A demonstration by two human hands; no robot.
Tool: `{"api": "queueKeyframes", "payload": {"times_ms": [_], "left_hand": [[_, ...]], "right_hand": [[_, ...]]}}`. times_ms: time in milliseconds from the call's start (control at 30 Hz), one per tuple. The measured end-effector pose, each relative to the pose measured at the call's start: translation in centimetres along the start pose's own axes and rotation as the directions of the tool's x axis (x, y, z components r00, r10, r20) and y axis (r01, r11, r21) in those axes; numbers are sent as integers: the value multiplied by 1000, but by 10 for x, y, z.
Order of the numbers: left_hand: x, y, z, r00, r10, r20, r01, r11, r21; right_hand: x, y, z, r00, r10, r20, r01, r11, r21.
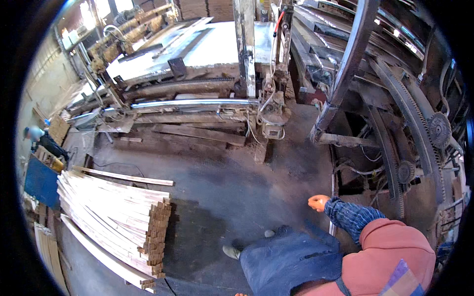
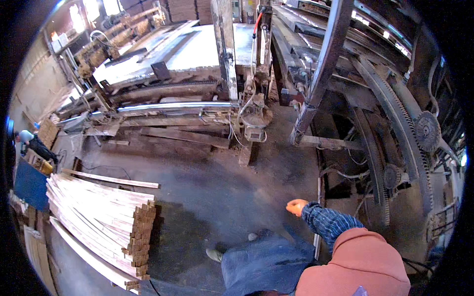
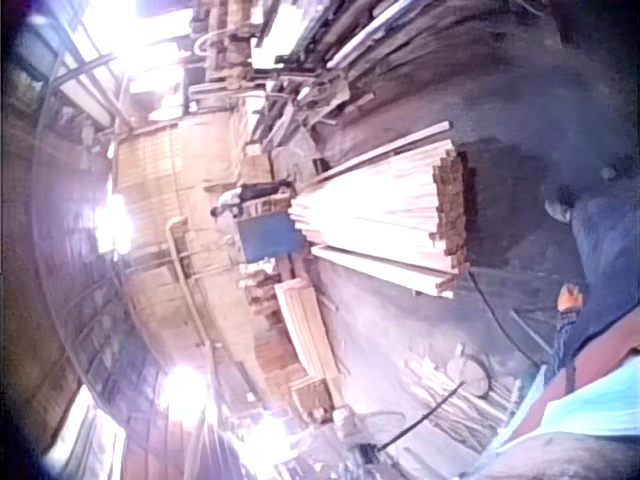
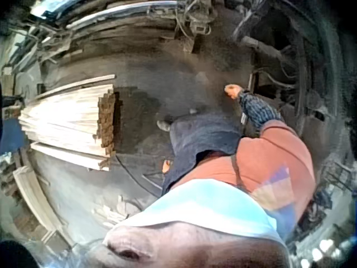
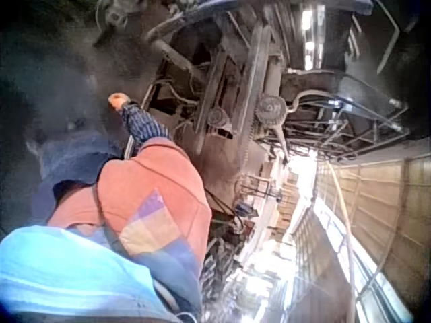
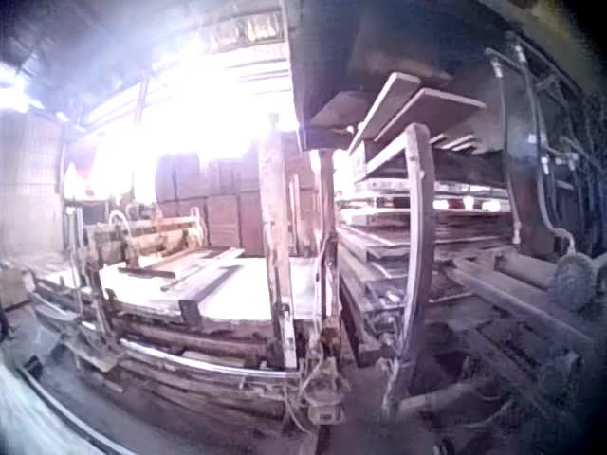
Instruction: The person operates an industrial control panel, picks up long wood strips from a stack, and feeds them into a processing machine one at a time.
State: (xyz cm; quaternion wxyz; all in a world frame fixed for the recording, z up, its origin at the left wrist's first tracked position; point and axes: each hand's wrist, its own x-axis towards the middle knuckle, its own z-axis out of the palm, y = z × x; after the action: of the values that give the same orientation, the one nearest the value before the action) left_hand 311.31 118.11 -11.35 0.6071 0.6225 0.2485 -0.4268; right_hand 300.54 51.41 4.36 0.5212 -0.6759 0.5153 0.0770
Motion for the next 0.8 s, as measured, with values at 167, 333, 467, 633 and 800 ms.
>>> {"api": "queueKeyframes", "payload": {"times_ms": [167,333,467,633,800], "left_hand": [[22,39,-22,973,-223,65,231,899,-371],[69,102,-77,803,5,596,466,618,-633],[86,189,-60,968,-242,63,242,842,-482],[109,240,-59,955,-275,-108,229,921,-315],[114,264,-52,963,-268,-31,240,903,-357]], "right_hand": [[-32,-38,63,998,58,-19,-59,997,-45],[-56,-71,123,983,173,67,-139,924,-356],[-85,-125,146,984,176,34,-155,931,-331],[-81,-163,163,991,132,29,-121,960,-251],[-84,-160,165,989,149,-3,-147,972,-183]]}}
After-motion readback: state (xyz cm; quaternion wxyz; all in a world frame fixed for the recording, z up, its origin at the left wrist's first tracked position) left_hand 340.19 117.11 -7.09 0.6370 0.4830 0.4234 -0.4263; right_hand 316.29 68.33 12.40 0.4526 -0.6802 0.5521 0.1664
